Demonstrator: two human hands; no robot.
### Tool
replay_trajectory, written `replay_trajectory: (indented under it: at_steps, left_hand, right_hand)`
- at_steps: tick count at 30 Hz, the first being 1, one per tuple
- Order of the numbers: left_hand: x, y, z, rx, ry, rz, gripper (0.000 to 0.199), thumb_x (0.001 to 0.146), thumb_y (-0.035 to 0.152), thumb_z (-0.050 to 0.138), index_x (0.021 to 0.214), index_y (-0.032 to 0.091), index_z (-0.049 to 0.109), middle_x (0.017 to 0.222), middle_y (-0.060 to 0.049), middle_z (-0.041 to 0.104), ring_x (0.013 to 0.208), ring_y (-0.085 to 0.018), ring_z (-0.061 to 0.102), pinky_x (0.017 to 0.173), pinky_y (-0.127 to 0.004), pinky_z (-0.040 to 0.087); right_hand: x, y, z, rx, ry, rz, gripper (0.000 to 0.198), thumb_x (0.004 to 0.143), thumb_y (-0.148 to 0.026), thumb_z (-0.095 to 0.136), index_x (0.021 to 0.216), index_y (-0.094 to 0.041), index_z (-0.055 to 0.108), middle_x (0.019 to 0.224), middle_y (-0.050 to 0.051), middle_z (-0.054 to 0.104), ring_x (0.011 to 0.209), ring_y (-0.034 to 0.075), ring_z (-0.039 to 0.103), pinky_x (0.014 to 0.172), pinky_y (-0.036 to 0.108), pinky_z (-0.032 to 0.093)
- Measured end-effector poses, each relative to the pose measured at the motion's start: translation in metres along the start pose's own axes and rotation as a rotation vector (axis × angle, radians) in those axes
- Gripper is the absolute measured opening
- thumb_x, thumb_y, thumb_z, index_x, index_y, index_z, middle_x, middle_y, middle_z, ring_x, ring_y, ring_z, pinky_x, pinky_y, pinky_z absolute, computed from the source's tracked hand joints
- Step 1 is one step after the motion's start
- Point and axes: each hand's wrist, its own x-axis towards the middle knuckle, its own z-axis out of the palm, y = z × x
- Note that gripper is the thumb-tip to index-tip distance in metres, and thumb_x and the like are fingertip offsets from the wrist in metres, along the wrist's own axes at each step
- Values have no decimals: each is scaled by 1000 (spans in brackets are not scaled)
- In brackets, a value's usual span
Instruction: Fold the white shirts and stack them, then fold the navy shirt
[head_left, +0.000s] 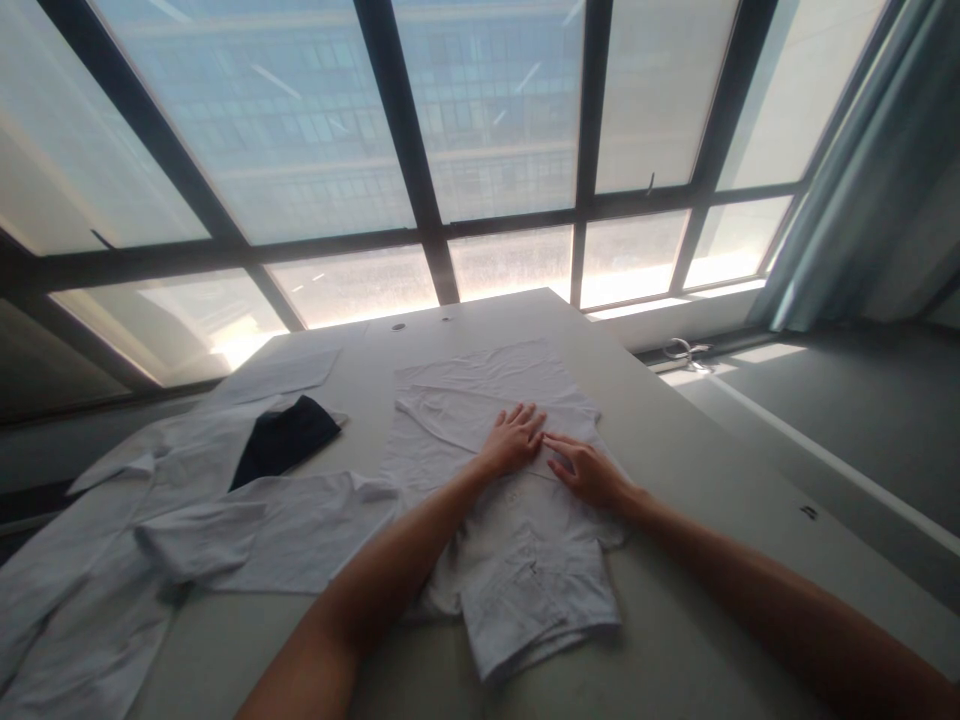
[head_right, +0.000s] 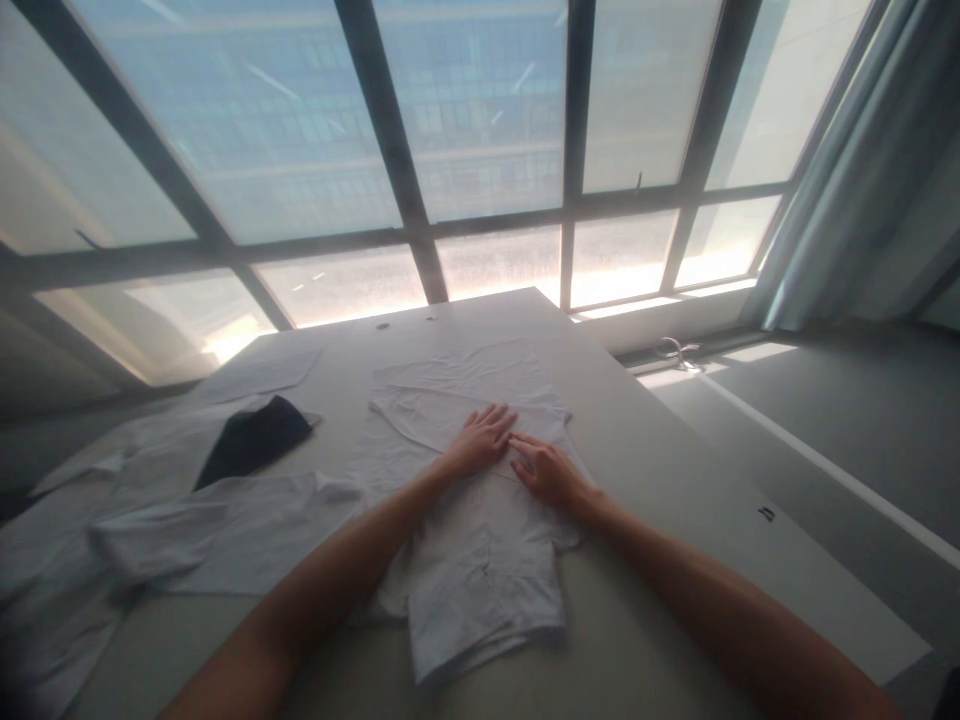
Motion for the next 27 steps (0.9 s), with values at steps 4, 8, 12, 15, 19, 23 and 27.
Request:
replay_trajectory:
  at_steps: [4, 8, 12, 15, 19, 23, 27]
  left_hand:
    - [0, 0, 1, -10, -1, -5, 54, 105, 46, 29, 154, 26, 38, 164, -7, 29, 152, -28, 22, 120, -55, 21]
    - [1, -1, 2, -14, -3, -3, 54, 105, 47, 28, 154, 27, 38, 164, -6, 29, 152, -28, 22, 120, -54, 21]
    - [2, -1, 3, -14, 2, -6, 54, 105, 47, 29, 154, 26, 39, 164, -7, 29, 152, -28, 22, 120, -55, 21]
    - [2, -2, 4, -16, -2, -7, 54, 105, 46, 29, 154, 26, 39, 164, -7, 29, 152, -28, 22, 120, -55, 21]
    - [2, -1, 3, -13, -8, -12, 53, 105, 47, 30, 154, 28, 38, 164, -6, 28, 152, -28, 21, 120, -55, 20]
    - [1, -1, 2, -13, -15, -11, 53, 104, 43, 32, 154, 27, 38, 164, -7, 28, 152, -30, 22, 119, -57, 21]
    - [1, -1, 2, -24, -5, -5, 53, 105, 45, 29, 154, 26, 38, 164, -7, 29, 152, -30, 22, 119, -57, 21]
  right_hand:
    - [1, 7, 0, -62, 126, 125, 47, 97, -25, 45, 139, -10, 58, 143, 17, 58, 133, 25, 54, 113, 39, 42]
    - [-1, 13, 4, -272, 33, 184, 52, 95, -22, 46, 143, -4, 52, 150, 21, 49, 141, 28, 43, 118, 42, 34]
    - [-2, 14, 6, -356, -50, 164, 52, 96, -22, 45, 144, -4, 51, 151, 22, 47, 143, 28, 41, 120, 43, 29]
    - [-2, 11, 3, -333, -44, 170, 50, 95, -22, 47, 142, -5, 54, 150, 21, 49, 142, 28, 43, 119, 43, 31]
    - [-3, 5, -2, -110, -58, 70, 47, 91, -21, 52, 136, -14, 61, 147, 14, 54, 138, 27, 49, 116, 44, 37]
    - [-2, 0, -3, 180, -71, -18, 47, 91, -23, 52, 137, -22, 62, 138, 8, 63, 128, 25, 58, 111, 45, 44]
    - [0, 2, -1, 156, 37, 26, 49, 94, -24, 47, 141, -17, 59, 142, 11, 59, 134, 24, 53, 115, 44, 40]
